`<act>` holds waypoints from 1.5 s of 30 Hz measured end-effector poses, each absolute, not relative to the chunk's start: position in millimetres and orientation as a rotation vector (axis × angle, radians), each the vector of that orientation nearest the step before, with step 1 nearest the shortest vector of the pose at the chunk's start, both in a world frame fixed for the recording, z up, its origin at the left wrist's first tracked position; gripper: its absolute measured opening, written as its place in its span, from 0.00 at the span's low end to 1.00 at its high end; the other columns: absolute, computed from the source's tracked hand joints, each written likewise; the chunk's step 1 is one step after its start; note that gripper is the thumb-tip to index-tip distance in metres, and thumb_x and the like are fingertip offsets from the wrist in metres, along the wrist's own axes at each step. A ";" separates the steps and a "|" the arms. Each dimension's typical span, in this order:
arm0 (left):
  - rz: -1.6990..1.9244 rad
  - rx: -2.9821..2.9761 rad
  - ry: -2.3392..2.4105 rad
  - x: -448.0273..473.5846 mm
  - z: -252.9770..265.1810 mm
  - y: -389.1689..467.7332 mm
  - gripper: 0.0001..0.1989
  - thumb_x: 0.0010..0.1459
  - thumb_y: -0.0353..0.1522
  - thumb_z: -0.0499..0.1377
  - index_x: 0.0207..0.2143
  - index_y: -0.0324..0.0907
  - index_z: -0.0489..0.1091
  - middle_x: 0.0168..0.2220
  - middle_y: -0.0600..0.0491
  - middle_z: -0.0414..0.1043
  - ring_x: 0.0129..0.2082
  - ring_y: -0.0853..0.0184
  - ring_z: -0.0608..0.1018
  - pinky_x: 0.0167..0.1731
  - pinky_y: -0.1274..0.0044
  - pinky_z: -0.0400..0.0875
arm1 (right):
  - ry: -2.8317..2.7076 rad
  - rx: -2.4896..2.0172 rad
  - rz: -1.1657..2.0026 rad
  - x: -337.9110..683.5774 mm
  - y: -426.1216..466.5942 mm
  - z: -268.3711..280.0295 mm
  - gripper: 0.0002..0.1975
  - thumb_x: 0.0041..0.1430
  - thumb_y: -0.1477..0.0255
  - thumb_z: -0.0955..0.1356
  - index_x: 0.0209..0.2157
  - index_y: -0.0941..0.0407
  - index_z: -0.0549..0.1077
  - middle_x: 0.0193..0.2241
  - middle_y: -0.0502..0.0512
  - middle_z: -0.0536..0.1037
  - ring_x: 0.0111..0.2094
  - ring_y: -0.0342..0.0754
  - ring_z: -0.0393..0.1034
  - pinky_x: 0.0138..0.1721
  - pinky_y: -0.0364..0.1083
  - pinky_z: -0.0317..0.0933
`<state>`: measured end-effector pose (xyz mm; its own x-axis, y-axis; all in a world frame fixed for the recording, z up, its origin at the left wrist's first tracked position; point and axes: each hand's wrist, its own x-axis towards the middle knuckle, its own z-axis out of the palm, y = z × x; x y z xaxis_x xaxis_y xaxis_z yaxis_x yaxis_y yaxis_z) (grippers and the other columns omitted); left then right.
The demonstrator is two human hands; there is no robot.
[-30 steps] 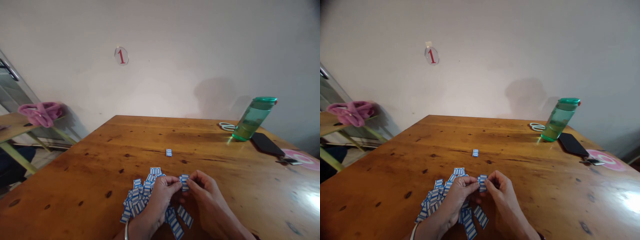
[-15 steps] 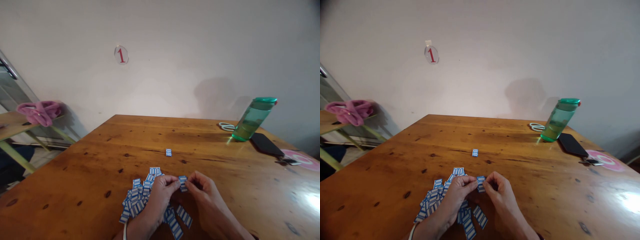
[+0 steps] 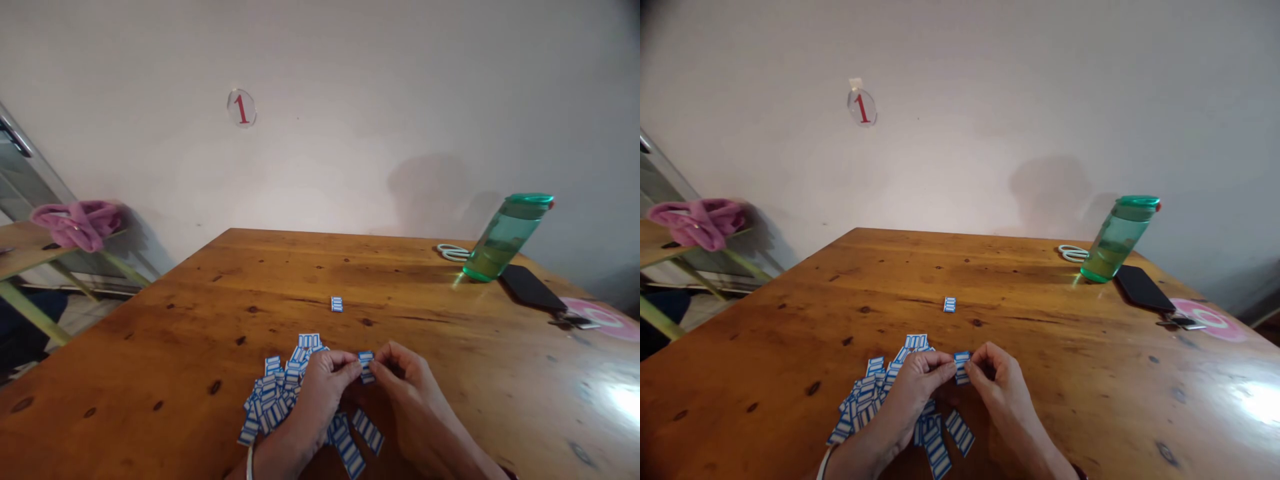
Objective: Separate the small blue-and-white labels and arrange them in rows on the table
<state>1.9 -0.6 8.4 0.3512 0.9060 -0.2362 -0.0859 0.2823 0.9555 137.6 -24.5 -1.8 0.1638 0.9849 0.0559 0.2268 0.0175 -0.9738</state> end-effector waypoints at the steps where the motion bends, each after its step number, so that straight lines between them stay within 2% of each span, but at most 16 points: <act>1: 0.831 1.066 0.976 1.9 8.5 -0.8 0.12 0.41 0.39 0.62 0.21 0.38 0.73 0.19 0.55 0.67 0.19 0.70 0.69 0.22 0.78 0.65 | -1.263 -1.420 0.934 137.6 -24.4 -1.9 0.11 0.49 0.66 0.66 0.19 0.56 0.63 0.17 0.46 0.65 0.20 0.42 0.58 0.22 0.40 0.53; 10: 0.832 1.093 0.984 0.1 11.1 -2.1 0.10 0.44 0.37 0.60 0.21 0.38 0.73 0.19 0.55 0.67 0.19 0.71 0.69 0.20 0.80 0.63 | -1.311 -1.389 0.978 137.5 -26.7 3.6 0.09 0.48 0.66 0.65 0.22 0.56 0.64 0.19 0.48 0.67 0.23 0.43 0.60 0.24 0.41 0.56; 15: 0.870 1.169 0.935 1.1 12.8 -1.0 0.07 0.43 0.33 0.60 0.23 0.39 0.75 0.20 0.54 0.71 0.23 0.70 0.70 0.25 0.80 0.64 | -1.365 -1.467 0.859 134.0 -27.8 3.4 0.10 0.49 0.67 0.64 0.19 0.56 0.62 0.18 0.46 0.64 0.22 0.42 0.57 0.22 0.41 0.53; 19: 0.911 1.208 0.983 -2.0 14.1 2.6 0.06 0.43 0.31 0.59 0.22 0.38 0.76 0.20 0.54 0.72 0.21 0.70 0.71 0.25 0.80 0.63 | -1.441 -1.460 0.859 132.0 -30.6 10.0 0.09 0.51 0.68 0.63 0.21 0.56 0.63 0.19 0.47 0.65 0.22 0.42 0.58 0.23 0.41 0.53; 23: 0.997 1.046 1.020 -11.7 18.7 8.3 0.06 0.41 0.32 0.61 0.23 0.38 0.74 0.21 0.53 0.73 0.22 0.69 0.72 0.23 0.79 0.66 | -1.747 -1.454 0.938 136.3 -36.1 18.4 0.03 0.50 0.75 0.62 0.25 0.56 0.66 0.20 0.47 0.68 0.23 0.42 0.60 0.24 0.40 0.53; 27: 1.071 0.897 0.984 -19.0 24.0 11.4 0.09 0.38 0.33 0.63 0.23 0.37 0.73 0.22 0.52 0.72 0.23 0.66 0.74 0.21 0.78 0.68 | -2.114 -1.435 0.897 138.6 -41.9 20.7 0.09 0.43 0.82 0.62 0.27 0.55 0.68 0.24 0.47 0.70 0.25 0.41 0.61 0.26 0.39 0.51; 32: 1.065 0.872 0.958 -18.5 25.1 10.2 0.10 0.38 0.34 0.64 0.23 0.36 0.72 0.21 0.52 0.72 0.23 0.67 0.75 0.21 0.79 0.69 | -2.264 -1.398 0.872 138.0 -44.9 18.6 0.10 0.46 0.80 0.63 0.31 0.54 0.69 0.29 0.48 0.70 0.26 0.41 0.59 0.27 0.39 0.50; 45: 1.055 0.869 0.949 -17.5 20.7 11.0 0.10 0.38 0.33 0.64 0.24 0.36 0.72 0.22 0.52 0.73 0.23 0.66 0.75 0.21 0.78 0.68 | -2.295 -1.408 0.831 137.9 -48.8 19.1 0.07 0.49 0.81 0.62 0.27 0.55 0.67 0.31 0.50 0.71 0.29 0.43 0.63 0.29 0.40 0.52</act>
<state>-17.5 11.0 20.7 0.2049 0.9569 -0.2056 -0.3057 0.2621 0.9154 137.9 -48.8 19.1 -0.4618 0.8866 -0.0277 0.6989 0.3444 -0.6269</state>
